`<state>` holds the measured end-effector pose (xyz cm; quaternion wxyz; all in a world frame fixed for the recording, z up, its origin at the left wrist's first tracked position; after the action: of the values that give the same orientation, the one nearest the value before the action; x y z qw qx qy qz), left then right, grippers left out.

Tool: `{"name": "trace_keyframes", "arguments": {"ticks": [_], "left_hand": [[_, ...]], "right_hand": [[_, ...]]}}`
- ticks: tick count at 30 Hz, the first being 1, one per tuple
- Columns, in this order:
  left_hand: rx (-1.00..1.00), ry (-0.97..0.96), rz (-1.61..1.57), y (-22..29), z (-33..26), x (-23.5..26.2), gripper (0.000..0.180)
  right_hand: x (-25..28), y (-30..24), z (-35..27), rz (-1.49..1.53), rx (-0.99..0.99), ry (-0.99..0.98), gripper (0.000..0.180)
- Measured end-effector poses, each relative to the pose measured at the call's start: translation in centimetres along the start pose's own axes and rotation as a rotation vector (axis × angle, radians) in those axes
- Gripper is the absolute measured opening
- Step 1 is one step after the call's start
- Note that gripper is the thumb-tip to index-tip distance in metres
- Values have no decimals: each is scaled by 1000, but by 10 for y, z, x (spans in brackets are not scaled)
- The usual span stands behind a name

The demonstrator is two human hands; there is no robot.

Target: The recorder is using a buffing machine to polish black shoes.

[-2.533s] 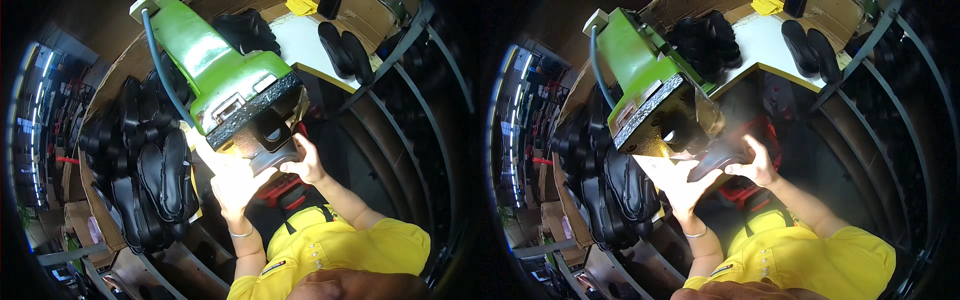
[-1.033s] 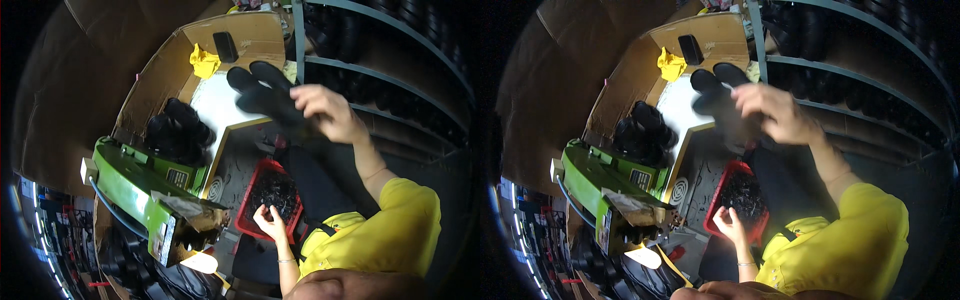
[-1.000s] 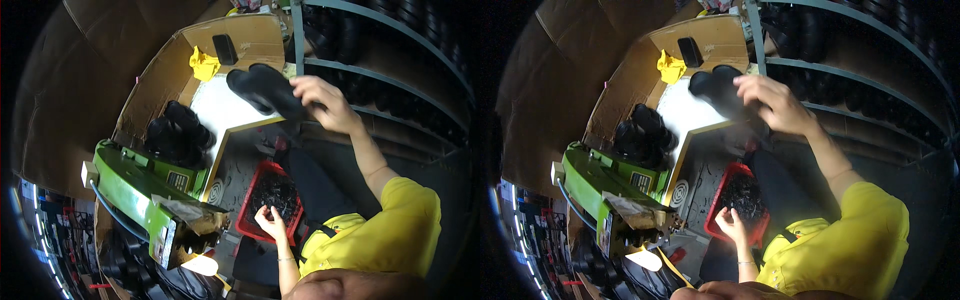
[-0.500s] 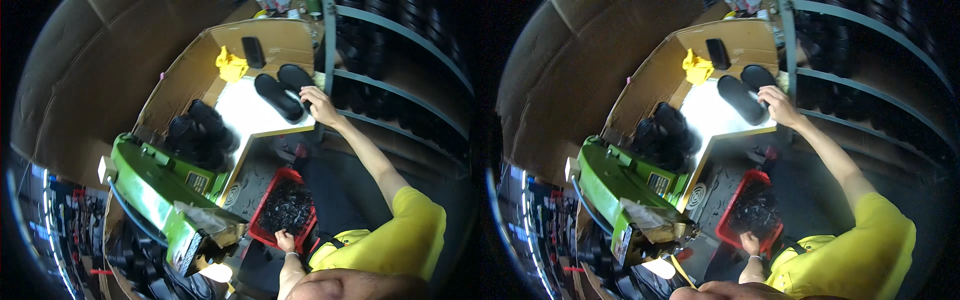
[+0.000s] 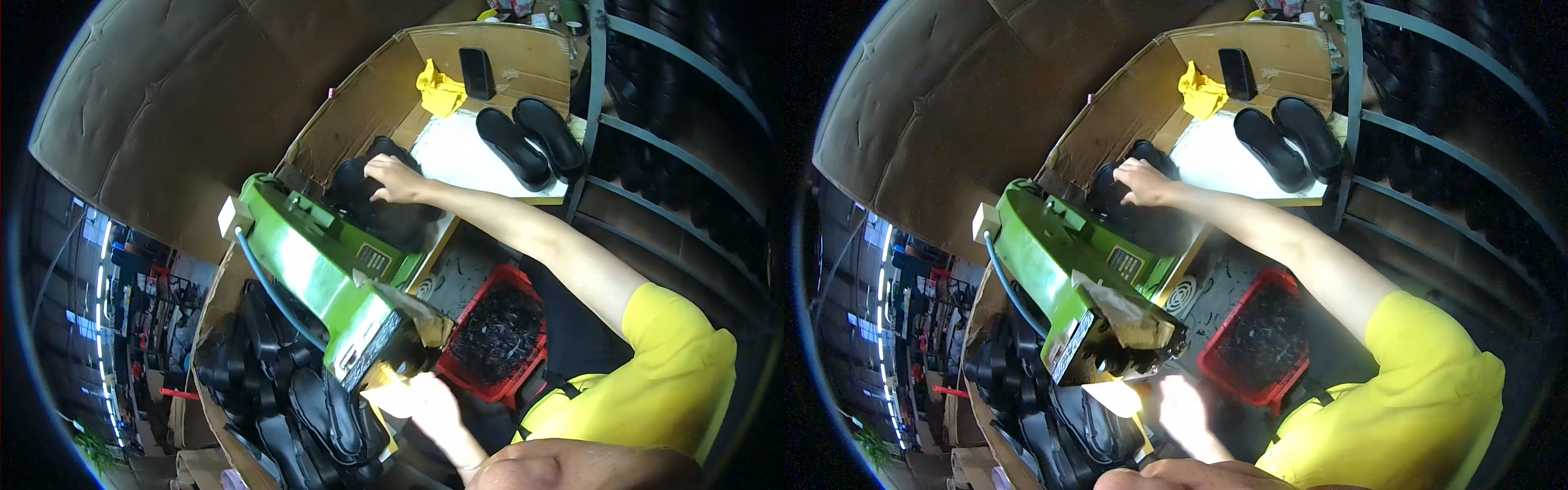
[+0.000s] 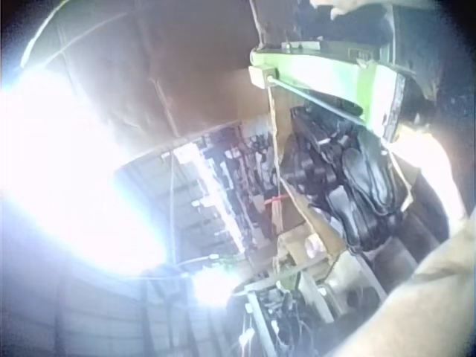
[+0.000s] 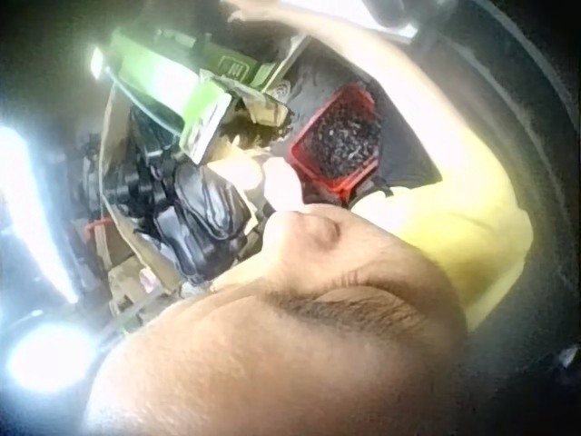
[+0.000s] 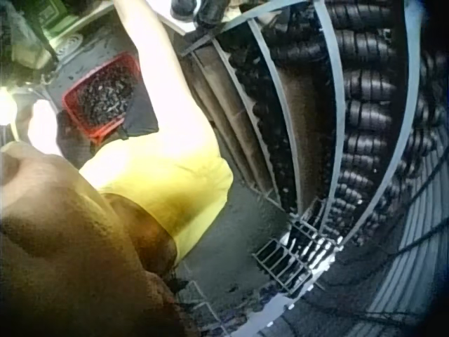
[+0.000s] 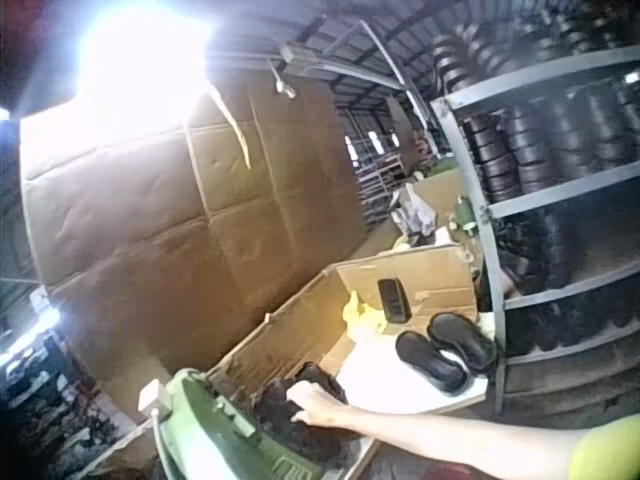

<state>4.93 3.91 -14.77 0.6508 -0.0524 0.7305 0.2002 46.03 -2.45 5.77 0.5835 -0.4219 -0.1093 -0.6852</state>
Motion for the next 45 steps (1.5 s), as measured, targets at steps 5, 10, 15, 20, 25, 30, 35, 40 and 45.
{"name": "trace_keyframes", "arguments": {"ticks": [5,10,15,20,25,30,35,40,45], "left_hand": [[-380,-44,483,58,-7,-123,18],[-487,-96,1115,24,-28,-183,31],[-358,-248,1739,-54,-45,-176,45],[29,50,1438,-61,-39,-110,42],[35,-48,1595,-49,2,-136,35],[-81,-67,1236,-50,6,-132,30],[-119,-29,1152,-49,-5,-121,39],[-113,-47,1138,-49,-2,-128,49],[-169,-31,1402,-44,-2,-122,49]], "right_hand": [[61,-94,-57,159,129,68,40],[154,-180,-169,434,98,-119,44],[92,-221,-232,842,50,-617,47],[19,-190,-277,1290,-353,-226,68],[-53,-191,-363,1342,-768,-700,69],[-78,-182,-421,1618,-1007,-434,50],[-41,-135,-458,1808,-1083,54,53],[21,-88,-409,1560,-1115,456,64],[75,-64,-318,1287,-866,280,57]]}}
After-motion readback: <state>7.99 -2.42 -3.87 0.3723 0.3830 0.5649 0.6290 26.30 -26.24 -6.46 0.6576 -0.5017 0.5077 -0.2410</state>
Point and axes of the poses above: each hand's wrist, its own z-axis towards the middle knuckle, its own x-axis out of the back of the hand, y = z × x, the point moved 7 cm from there along z, towards the middle knuckle, and after that the axes turned 11 degrees about -y, right-handed, at the moved point
